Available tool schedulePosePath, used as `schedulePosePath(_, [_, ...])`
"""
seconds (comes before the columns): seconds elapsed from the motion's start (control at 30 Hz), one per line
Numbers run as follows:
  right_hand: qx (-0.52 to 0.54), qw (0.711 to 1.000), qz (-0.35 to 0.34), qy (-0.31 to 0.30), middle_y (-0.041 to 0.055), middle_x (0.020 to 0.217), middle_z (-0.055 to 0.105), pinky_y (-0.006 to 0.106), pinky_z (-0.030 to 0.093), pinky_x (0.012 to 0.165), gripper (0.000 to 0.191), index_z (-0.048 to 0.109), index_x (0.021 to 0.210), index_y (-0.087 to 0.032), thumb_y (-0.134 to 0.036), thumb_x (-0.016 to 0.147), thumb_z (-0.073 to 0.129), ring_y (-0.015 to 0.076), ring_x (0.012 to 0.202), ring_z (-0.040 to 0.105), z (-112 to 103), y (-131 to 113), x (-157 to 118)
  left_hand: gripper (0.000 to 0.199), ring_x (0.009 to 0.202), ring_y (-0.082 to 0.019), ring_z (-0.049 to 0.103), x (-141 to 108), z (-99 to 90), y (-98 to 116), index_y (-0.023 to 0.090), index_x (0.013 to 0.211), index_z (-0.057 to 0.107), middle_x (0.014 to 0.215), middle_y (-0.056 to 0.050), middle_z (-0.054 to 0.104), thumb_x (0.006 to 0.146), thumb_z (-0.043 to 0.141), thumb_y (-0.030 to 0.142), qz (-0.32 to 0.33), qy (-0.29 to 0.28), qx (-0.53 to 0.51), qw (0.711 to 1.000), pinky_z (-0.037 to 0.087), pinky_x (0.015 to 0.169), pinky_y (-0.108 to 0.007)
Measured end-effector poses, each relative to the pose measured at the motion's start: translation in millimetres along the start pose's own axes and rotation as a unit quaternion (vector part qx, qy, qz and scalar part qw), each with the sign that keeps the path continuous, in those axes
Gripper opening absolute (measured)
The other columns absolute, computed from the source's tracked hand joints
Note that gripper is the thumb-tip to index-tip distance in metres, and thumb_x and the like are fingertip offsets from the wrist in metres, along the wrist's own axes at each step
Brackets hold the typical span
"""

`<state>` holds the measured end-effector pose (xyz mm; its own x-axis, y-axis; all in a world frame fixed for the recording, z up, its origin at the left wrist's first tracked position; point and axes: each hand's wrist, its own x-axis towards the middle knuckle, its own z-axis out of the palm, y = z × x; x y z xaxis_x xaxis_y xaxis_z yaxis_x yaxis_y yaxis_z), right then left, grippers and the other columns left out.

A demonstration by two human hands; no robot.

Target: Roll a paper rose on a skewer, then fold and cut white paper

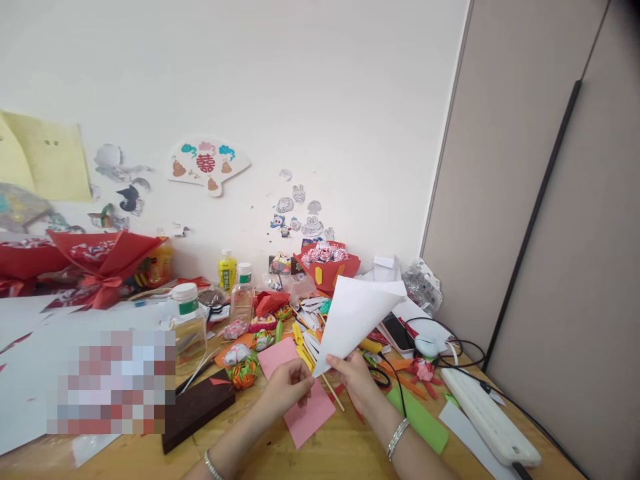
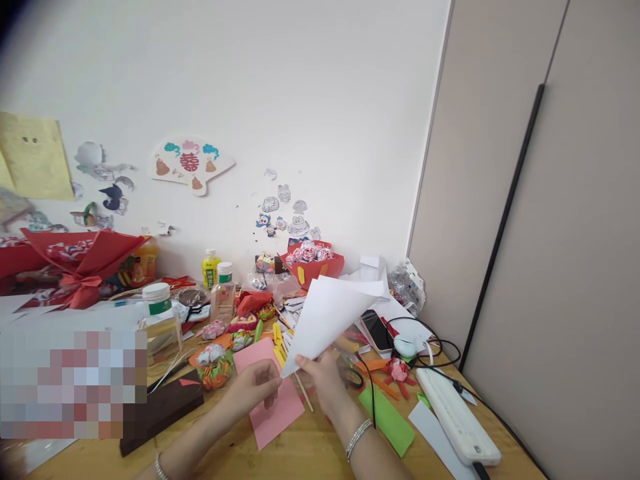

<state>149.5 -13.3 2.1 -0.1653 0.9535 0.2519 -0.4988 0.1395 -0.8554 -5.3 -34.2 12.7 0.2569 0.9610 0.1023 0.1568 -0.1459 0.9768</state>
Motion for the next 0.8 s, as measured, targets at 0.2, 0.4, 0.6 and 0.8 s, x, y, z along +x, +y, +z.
schedulePosePath(0.2, [-0.036, 0.998, 0.012, -0.048, 0.0046, 0.085, 0.07, 0.031, 0.048, 0.074, 0.029, 0.065, 0.086, -0.015, -0.029, 0.063, 0.076, 0.0191, 0.076, 0.062, 1.8, -1.7, -4.7, 0.04, 0.038, -0.009, 0.049, -1.2, 1.8, 1.1, 0.018, 0.057, 0.047, 0.045, 0.004, 0.055, 0.064, 0.06, 0.055, 0.01, -0.035, 0.005, 0.999, 0.037, 0.042, -0.022])
schedulePosePath(0.4, [-0.023, 0.999, -0.034, 0.016, 0.0057, 0.097, 0.068, 0.036, 0.047, 0.085, 0.039, 0.061, 0.1, -0.02, -0.035, 0.065, 0.073, 0.0225, 0.095, 0.06, 4.0, -8.9, -4.7, 0.045, 0.036, -0.01, 0.047, -0.5, 2.8, -4.9, 0.02, 0.057, 0.042, 0.044, 0.004, 0.054, 0.061, 0.061, 0.061, -0.002, -0.043, 0.018, 0.999, 0.036, 0.04, -0.023])
schedulePosePath(0.6, [-0.032, 0.998, 0.005, -0.049, 0.0061, 0.098, 0.068, 0.037, 0.048, 0.08, 0.039, 0.062, 0.102, -0.019, -0.031, 0.067, 0.073, 0.0232, 0.089, 0.062, 4.5, -10.5, -8.8, 0.048, 0.043, -0.013, 0.052, -1.7, 1.0, -2.1, 0.018, 0.059, 0.049, 0.049, 0.001, 0.055, 0.065, 0.055, 0.065, 0.016, -0.047, 0.042, 0.998, 0.04, 0.044, -0.025])
schedulePosePath(0.8, [-0.034, 0.988, 0.049, -0.139, 0.0067, 0.101, 0.067, 0.04, 0.045, 0.083, 0.052, 0.06, 0.11, -0.021, -0.03, 0.062, 0.077, 0.0245, 0.09, 0.062, 12.4, -11.0, -16.4, 0.049, 0.072, -0.019, 0.059, 0.6, -10.1, 9.0, 0.016, 0.075, 0.059, 0.073, -0.003, 0.062, 0.065, 0.057, 0.064, 0.092, 0.049, -0.044, 0.994, 0.049, 0.062, -0.029])
